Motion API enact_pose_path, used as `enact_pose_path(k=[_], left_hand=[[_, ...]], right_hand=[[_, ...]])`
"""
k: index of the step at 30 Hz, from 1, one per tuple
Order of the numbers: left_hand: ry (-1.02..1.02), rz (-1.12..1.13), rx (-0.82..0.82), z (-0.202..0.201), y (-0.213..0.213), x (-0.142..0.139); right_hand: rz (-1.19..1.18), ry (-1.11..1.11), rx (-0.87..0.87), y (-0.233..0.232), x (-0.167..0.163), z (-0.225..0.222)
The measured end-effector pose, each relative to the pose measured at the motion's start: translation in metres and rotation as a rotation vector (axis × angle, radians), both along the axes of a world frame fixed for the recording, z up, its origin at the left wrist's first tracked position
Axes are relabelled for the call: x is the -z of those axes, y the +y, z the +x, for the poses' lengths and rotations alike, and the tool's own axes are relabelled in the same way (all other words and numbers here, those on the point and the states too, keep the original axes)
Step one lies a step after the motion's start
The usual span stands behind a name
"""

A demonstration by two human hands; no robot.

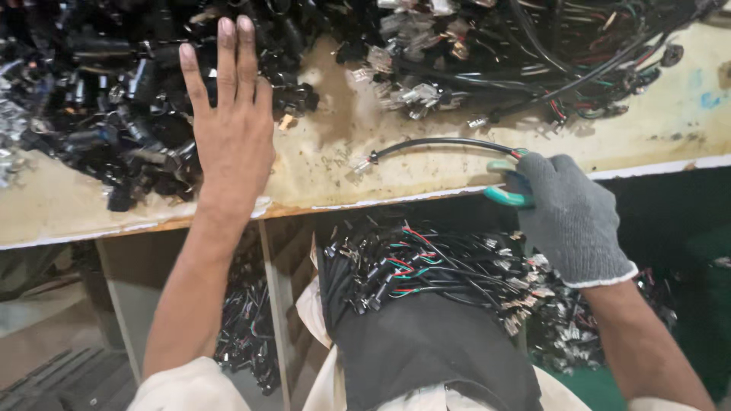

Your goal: The person strips the outer insulation from the ends of black electrical wires using teal-handled pliers, working one wire at a time. They pull each wire from a large pile on the workbench, cut and pull off the insulation, and place the stripped wire back onto the pile.

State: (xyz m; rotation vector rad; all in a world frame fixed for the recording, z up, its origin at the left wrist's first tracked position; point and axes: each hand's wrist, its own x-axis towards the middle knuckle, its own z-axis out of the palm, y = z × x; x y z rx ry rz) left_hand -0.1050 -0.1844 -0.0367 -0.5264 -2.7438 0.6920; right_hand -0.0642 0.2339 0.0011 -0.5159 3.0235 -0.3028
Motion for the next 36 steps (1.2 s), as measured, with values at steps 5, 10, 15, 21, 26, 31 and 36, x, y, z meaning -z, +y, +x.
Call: enact_pose_path(k=[5,10,15,21,26,31,36], left_hand=[[-0.061,0.334,0.036,0.006,0.013,-0.011],[-0.163,0.575,-0.052,0.024,0.028,-0.006],[-0.104,0.704,-0.027,0.024,0.027,-0.005],[-0.703,2.109,-0.145,0.074,0.094,-0.012],[-1.288,2.416,-0.27,0.114,0.151,0.0],[-1.235,2.138,-0.329,0.127,0.166,-0.009],[-0.76,1.913,0.068,0.131,0.171,-0.004]], right_hand=[[0.05,-0.063,0.065,-0.001,0.003,-0.005],[0.083,-0.114,0.14,0.0,0.01,-0.009],[-0.292,0.076,-0.011,0.008,0.01,-0.013],[-0.943,-0.095,0.384,0.001,0.011,0.001],[-1.135,-0.277,0.284,-0.024,0.012,0.042],[-0.43,-0.268,-0.367,-0.03,0.008,0.043],[-0.668,-0.266,-0.303,-0.042,0.005,0.037]])
